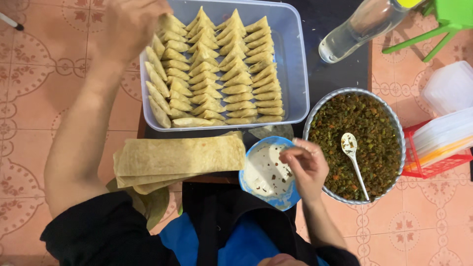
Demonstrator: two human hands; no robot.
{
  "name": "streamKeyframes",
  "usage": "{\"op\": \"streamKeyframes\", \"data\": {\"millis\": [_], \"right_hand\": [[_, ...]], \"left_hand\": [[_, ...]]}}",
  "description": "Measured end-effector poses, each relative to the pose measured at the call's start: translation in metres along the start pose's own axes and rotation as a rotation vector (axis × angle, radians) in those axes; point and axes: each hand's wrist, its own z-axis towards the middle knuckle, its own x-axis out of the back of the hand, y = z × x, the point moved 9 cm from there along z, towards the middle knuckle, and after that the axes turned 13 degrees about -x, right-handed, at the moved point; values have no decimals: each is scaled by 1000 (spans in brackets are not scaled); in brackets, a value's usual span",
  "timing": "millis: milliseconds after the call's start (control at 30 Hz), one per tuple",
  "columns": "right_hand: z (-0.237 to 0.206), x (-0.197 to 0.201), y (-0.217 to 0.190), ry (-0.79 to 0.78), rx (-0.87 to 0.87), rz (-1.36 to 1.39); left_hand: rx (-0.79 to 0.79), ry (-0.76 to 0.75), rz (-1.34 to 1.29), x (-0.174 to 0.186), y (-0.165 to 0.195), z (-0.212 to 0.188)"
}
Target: The person sits on the floor and assembles samosas by folding pastry sheets, adding a spoonful of vegetable filling, and sealing the edges. The finished samosas are placed in a large plastic container.
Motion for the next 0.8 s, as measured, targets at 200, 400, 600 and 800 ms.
{"op": "streamKeyframes", "data": {"millis": [200, 400, 600, 800], "right_hand": [[58, -66, -84, -227, 245, -387], [121, -147, -111, -342, 259, -467], [150, -179, -99, -469, 90, -386], [185, -173, -101, -452, 74, -319]], "left_hand": [[-65, 80, -339, 7, 69, 29], [196, 3, -650, 7, 116, 37], [353, 144, -787, 28, 99, 16], [268, 29, -410, 6, 19, -11]]}}
